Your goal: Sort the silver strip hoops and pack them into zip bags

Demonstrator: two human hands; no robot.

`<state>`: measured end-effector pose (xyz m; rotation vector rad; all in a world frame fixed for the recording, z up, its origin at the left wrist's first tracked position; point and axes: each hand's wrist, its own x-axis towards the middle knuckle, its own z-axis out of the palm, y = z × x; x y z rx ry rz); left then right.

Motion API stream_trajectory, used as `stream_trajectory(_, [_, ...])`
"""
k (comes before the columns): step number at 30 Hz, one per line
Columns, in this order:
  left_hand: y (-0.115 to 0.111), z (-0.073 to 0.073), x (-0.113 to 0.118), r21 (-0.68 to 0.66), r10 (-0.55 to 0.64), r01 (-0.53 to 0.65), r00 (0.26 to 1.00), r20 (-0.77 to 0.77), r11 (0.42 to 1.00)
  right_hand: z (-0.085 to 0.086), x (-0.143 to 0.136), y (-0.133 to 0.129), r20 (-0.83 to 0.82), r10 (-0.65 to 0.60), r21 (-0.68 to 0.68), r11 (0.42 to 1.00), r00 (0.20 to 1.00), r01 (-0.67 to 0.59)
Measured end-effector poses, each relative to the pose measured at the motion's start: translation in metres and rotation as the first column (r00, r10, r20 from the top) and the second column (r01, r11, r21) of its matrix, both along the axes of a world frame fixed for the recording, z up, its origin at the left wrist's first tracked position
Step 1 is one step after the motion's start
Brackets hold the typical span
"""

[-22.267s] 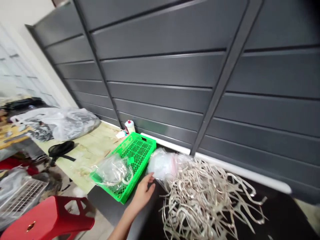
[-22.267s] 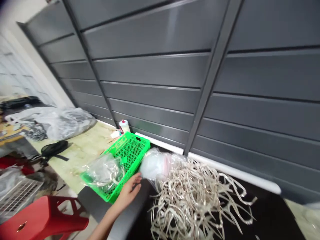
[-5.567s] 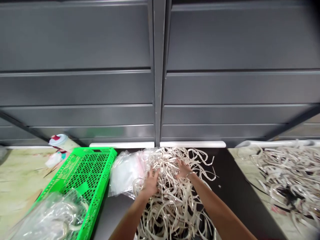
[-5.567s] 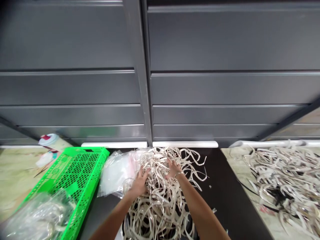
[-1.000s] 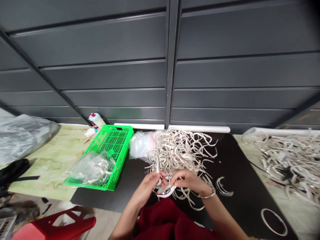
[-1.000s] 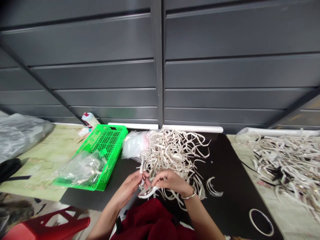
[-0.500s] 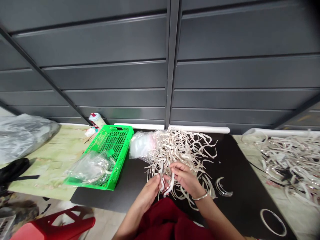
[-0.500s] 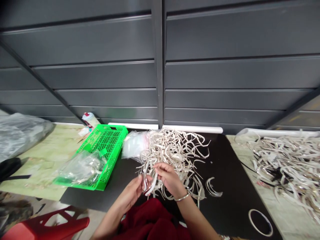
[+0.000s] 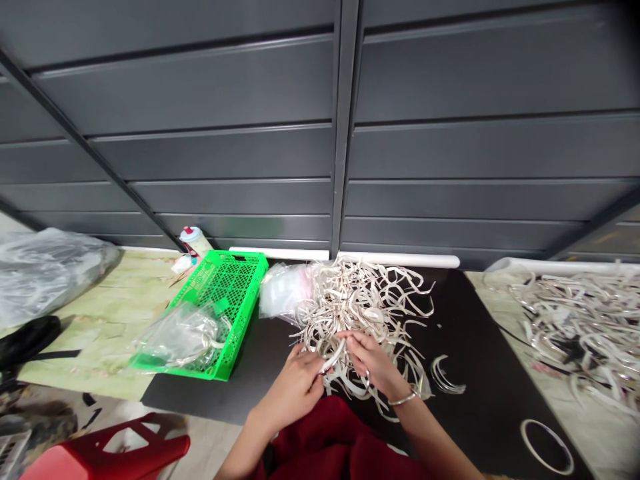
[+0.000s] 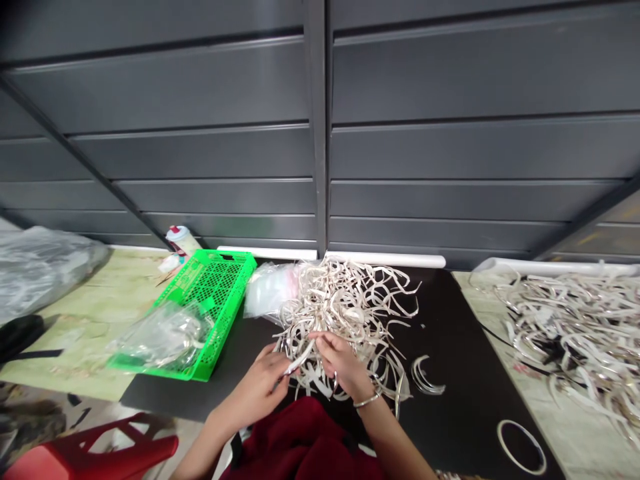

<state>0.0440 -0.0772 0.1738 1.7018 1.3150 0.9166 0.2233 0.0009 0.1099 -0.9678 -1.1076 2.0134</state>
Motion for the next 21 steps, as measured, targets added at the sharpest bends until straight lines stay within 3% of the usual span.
stream_trajectory(2, [-0.002,0.0,0.001,0.027,-0.033,0.034,0.998,-0.049,0.999,0.002,-0.001,-0.001,-0.016,0.057,0.01,0.998,0.998,-0.057])
stream_trajectory(3, [-0.001,-0.001,0.001,0.041,0.007,-0.005,0.999,-0.043,0.999,0.004,-0.001,-0.002,-0.024,0.071,0.013,0.997,0.997,-0.07])
stream_trajectory(5, [0.001,-0.007,0.002,0.063,0.234,-0.238,0.97,0.057,0.969,0.007,-0.001,-0.003,-0.056,0.045,0.018,0.999,0.997,-0.044])
stream_trajectory(7, [0.006,-0.013,0.003,-0.057,0.519,-0.523,0.815,0.258,0.85,0.008,-0.001,-0.004,-0.099,-0.032,0.027,0.999,0.995,0.034])
stream_trajectory(8, [0.008,-0.016,0.002,-0.195,0.606,-0.578,0.709,0.361,0.793,0.008,-0.001,-0.005,-0.118,-0.07,0.032,0.997,0.991,0.074])
stream_trajectory(9, [0.009,-0.018,0.002,-0.362,0.649,-0.539,0.615,0.448,0.761,0.008,-0.002,-0.006,-0.132,-0.102,0.034,0.994,0.986,0.107])
stream_trajectory(11, [0.01,-0.022,0.001,-0.631,0.648,-0.228,0.485,0.587,0.742,0.006,-0.003,-0.009,-0.145,-0.137,0.036,0.989,0.98,0.144])
stream_trajectory(13, [0.008,-0.023,-0.001,-0.679,0.621,0.083,0.336,0.708,0.729,0.002,-0.004,-0.012,-0.134,-0.143,0.041,0.988,0.981,0.15])
stream_trajectory(14, [0.006,-0.023,-0.001,-0.658,0.616,0.16,0.244,0.749,0.736,0.0,-0.005,-0.014,-0.121,-0.137,0.049,0.988,0.983,0.144])
stream_trajectory(16, [0.004,-0.022,-0.002,-0.607,0.605,0.173,0.073,0.793,0.776,-0.004,-0.006,-0.017,-0.08,-0.118,0.067,0.99,0.99,0.124])
stream_trajectory(17, [0.003,-0.021,-0.002,-0.593,0.596,0.142,0.024,0.803,0.793,-0.005,-0.006,-0.018,-0.058,-0.115,0.076,0.99,0.992,0.12])
stream_trajectory(21, [0.005,-0.015,-0.001,-0.575,0.575,0.033,0.027,0.818,0.817,-0.007,-0.003,-0.018,0.015,-0.252,0.159,0.956,0.968,0.247])
